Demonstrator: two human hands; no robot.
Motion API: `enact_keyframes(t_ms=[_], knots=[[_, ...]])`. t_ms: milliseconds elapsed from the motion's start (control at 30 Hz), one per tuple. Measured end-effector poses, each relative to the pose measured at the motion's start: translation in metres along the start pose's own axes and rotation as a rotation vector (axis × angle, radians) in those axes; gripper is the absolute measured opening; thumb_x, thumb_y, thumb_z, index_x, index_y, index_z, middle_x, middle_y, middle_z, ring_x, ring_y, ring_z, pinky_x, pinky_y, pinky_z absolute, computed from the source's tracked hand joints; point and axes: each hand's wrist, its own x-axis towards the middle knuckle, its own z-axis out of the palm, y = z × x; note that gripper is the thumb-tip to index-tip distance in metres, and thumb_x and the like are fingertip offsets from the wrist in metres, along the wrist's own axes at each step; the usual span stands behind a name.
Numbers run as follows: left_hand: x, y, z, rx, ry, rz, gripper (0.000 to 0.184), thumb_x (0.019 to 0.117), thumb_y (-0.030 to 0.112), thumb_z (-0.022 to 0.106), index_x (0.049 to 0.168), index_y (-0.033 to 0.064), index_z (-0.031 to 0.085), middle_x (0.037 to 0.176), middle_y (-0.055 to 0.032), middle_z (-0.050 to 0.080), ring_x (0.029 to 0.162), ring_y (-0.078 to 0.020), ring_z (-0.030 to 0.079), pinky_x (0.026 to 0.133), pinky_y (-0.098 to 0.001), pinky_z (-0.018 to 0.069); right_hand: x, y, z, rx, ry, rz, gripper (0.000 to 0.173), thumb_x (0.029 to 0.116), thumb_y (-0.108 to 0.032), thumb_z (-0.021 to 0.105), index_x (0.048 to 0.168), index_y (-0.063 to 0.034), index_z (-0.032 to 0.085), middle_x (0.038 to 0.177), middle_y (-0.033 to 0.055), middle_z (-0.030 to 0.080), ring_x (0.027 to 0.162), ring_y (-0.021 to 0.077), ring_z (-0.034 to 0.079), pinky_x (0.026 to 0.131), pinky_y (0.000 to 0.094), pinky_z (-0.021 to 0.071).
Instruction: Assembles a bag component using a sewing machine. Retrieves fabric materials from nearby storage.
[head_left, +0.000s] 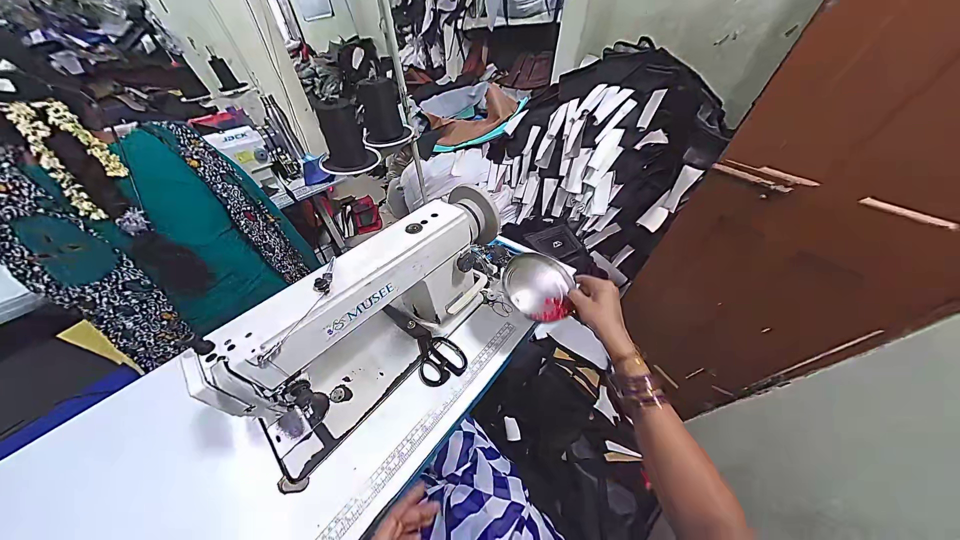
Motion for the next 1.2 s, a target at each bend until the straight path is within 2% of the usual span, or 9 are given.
enact_keyframes(t_ms=[167, 233, 333, 433, 567, 800, 933, 1067, 1200], knots=[[0.029, -0.004, 0.035, -0.538, 0.207, -0.087, 0.121, 0.0829, 0.072, 0.064, 0.162, 0.0118, -0.004, 0.155, -0.0122, 0.047, 0.127, -0.0272, 0.063, 0.094, -0.0452, 0.0601, -0.133, -0.052, 0.026, 0.119, -0.499, -0.214, 0.028, 0.089, -0.009, 0.057, 0.107, 0.0038, 0.073, 0.076, 0.0076, 0.07, 0.063, 0.0095, 0.062, 0.062, 0.0309, 0.0518], [0.032, -0.003, 0.043, -0.698, 0.297, -0.11, 0.101, 0.0928, 0.055, 0.065, 0.164, 0.0136, 0.007, 0.156, -0.0108, 0.045, 0.13, -0.0206, 0.06, 0.1, -0.0386, 0.0568, -0.175, -0.061, 0.055, 0.18, -0.617, -0.271, 0.027, 0.0882, -0.009, 0.056, 0.105, 0.0017, 0.074, 0.07, 0.0029, 0.067, 0.058, 0.0048, 0.058, 0.057, 0.0242, 0.0482], [0.026, -0.006, 0.038, -0.724, 0.492, -0.115, 0.058, 0.1005, 0.017, 0.04, 0.156, 0.0048, 0.032, 0.149, -0.0103, 0.052, 0.126, -0.0146, 0.06, 0.101, -0.0332, 0.0543, -0.207, -0.077, 0.083, -0.009, -0.522, -0.47, 0.026, 0.0914, -0.01, 0.061, 0.109, 0.004, 0.074, 0.087, 0.0182, 0.073, 0.077, 0.0314, 0.073, 0.07, 0.0477, 0.0581], [0.01, -0.015, 0.019, -0.682, 0.531, -0.069, 0.049, 0.1027, 0.014, 0.032, 0.149, -0.0005, 0.04, 0.143, -0.0106, 0.056, 0.124, -0.0139, 0.06, 0.103, -0.0326, 0.0526, -0.223, -0.097, 0.108, 0.074, -0.472, -0.778, 0.026, 0.0942, -0.008, 0.055, 0.109, -0.003, 0.076, 0.113, 0.0194, 0.072, 0.107, 0.036, 0.069, 0.093, 0.0448, 0.0558], [-0.009, -0.015, 0.004, -0.644, 0.566, -0.051, 0.047, 0.1027, 0.013, 0.031, 0.145, -0.0023, 0.044, 0.134, -0.0106, 0.062, 0.117, -0.0135, 0.064, 0.099, -0.0313, 0.0545, -0.25, -0.116, 0.13, 0.095, -0.67, -1.039, 0.028, 0.0958, -0.01, 0.055, 0.115, -0.0179, 0.075, 0.13, 0.0156, 0.067, 0.132, 0.0448, 0.054, 0.107, 0.0634, 0.0383], [-0.022, -0.018, -0.004, -0.586, 0.675, -0.086, 0.045, 0.1072, 0.012, 0.028, 0.147, -0.0022, 0.044, 0.138, -0.0134, 0.059, 0.119, -0.0147, 0.063, 0.1, -0.0319, 0.0538, -0.252, -0.104, 0.138, 0.32, -0.979, -1.303, 0.022, 0.0964, -0.003, 0.051, 0.09, -0.0062, 0.071, 0.102, 0.0112, 0.071, 0.103, 0.029, 0.065, 0.093, 0.0393, 0.052], [-0.023, -0.011, -0.007, -0.584, 0.71, -0.072, 0.047, 0.1055, 0.01, 0.033, 0.15, -0.0015, 0.04, 0.143, -0.014, 0.056, 0.12, -0.0155, 0.063, 0.099, -0.0316, 0.0551, -0.236, -0.082, 0.13, 0.541, -0.809, -0.823, 0.026, 0.1032, -0.017, 0.048, 0.098, -0.0086, 0.071, 0.117, 0.0098, 0.069, 0.121, 0.0174, 0.06, 0.106, 0.0317, 0.0458], [-0.012, 0.011, 0.011, -0.491, 0.7, -0.036, 0.064, 0.0958, 0.001, 0.047, 0.157, 0.0009, 0.027, 0.153, -0.015, 0.044, 0.125, -0.0158, 0.059, 0.099, -0.031, 0.0554, -0.24, -0.084, 0.14, 0.91, -0.618, -0.025, 0.034, 0.0997, -0.005, 0.043, 0.119, 0.0082, 0.068, 0.129, 0.0106, 0.067, 0.121, 0.0105, 0.061, 0.103, 0.0269, 0.0498], [0.006, 0.023, 0.053, 0.15, 0.603, 0.168, 0.084, 0.085, 0.012, 0.071, 0.153, -0.0113, 0.029, 0.162, -0.0324, 0.023, 0.143, -0.0259, 0.044, 0.111, -0.0328, 0.045, -0.262, -0.103, 0.152, 1.182, -0.556, 0.476, 0.05, 0.1088, -0.016, 0.02, 0.127, 0.0065, 0.061, 0.122, 0.0094, 0.072, 0.114, 0.0107, 0.067, 0.099, 0.0284, 0.0545]])
